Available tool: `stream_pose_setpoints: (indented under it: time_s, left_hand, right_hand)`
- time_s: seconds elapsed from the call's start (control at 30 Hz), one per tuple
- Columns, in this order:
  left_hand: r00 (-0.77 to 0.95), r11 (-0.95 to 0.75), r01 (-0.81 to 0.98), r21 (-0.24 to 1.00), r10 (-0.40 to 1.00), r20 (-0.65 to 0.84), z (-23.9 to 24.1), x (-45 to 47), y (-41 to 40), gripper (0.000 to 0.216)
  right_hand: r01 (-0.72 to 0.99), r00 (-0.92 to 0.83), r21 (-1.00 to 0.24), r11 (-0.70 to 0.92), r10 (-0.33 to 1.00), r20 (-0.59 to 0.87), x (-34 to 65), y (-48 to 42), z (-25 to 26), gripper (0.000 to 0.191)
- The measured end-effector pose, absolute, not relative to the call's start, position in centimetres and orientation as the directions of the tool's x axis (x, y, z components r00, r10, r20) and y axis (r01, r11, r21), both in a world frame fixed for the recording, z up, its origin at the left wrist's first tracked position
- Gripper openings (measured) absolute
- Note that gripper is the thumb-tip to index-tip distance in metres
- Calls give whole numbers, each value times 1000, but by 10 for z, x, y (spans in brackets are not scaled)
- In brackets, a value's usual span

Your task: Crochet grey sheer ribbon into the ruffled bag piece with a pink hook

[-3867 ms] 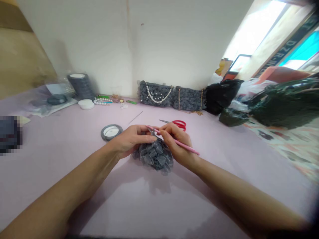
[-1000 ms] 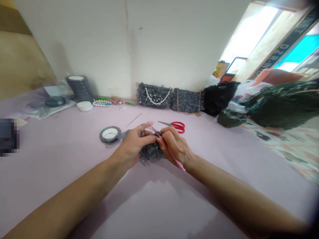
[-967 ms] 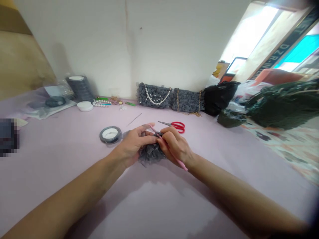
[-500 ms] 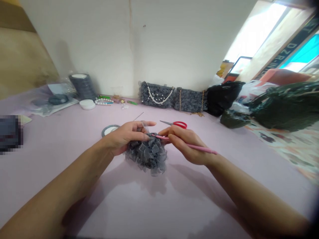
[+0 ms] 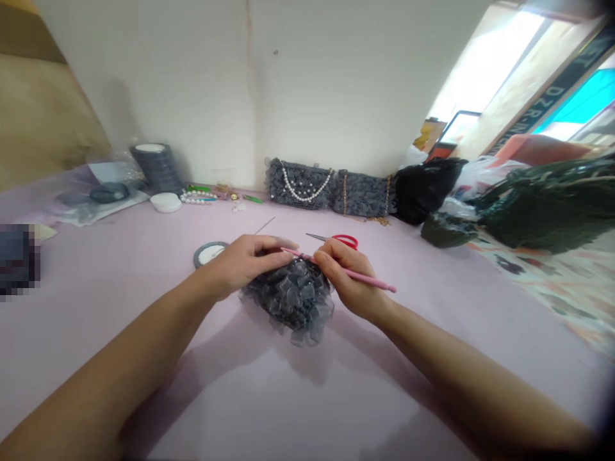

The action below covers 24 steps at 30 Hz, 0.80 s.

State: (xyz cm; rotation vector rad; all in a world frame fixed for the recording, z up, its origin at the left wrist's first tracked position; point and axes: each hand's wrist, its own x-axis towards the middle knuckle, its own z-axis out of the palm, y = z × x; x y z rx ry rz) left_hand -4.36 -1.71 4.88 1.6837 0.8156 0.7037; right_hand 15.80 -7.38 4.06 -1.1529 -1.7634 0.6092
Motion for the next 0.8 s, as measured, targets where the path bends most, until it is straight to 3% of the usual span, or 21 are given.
stream_pose_setpoints:
  time_s: [0.07, 0.17, 0.23, 0.3, 0.37, 0.43, 0.5, 0.63, 0.8]
  left_hand:
    - [510, -409, 358, 839, 839, 191, 55, -50, -14, 35]
    - [451, -546, 531, 648, 830, 330, 60, -55, -14, 35]
    - [470, -540, 491, 684, 825, 315, 58, -53, -18, 44]
    - [524, -463, 331, 823, 815, 248, 52, -45, -23, 61]
    - [554, -323, 149, 935, 810, 192, 43, -34, -29, 75]
    - [470, -210, 51, 976, 868, 162, 36, -21, -36, 78]
    - [364, -110, -34, 993, 924, 115, 32, -10, -42, 77]
    - [423, 150, -221, 964, 905, -44, 32, -7, -44, 67]
    - [574, 332, -264, 906, 808, -129, 39, -17, -38, 63]
  right_hand:
    - [441, -145, -791, 424, 904, 403, 159, -73, 42, 33]
    - [454, -143, -775, 439, 895, 423, 160, -74, 43, 34]
    - [484, -151, -740, 467, 877, 456, 160, -74, 41, 33]
    - [548, -198, -645, 532, 832, 518, 160, -75, 37, 31]
    - [649, -273, -448, 615, 737, 618, 160, -73, 30, 27]
    - [724, -363, -191, 663, 601, 712, 161, -70, 23, 26]
    - [742, -428, -17, 670, 494, 757, 162, -65, 16, 26]
    - [662, -446, 4, 749, 390, 806, 167, -56, 10, 21]
    - [539, -434, -47, 841, 325, 840, 171, -56, 11, 15]
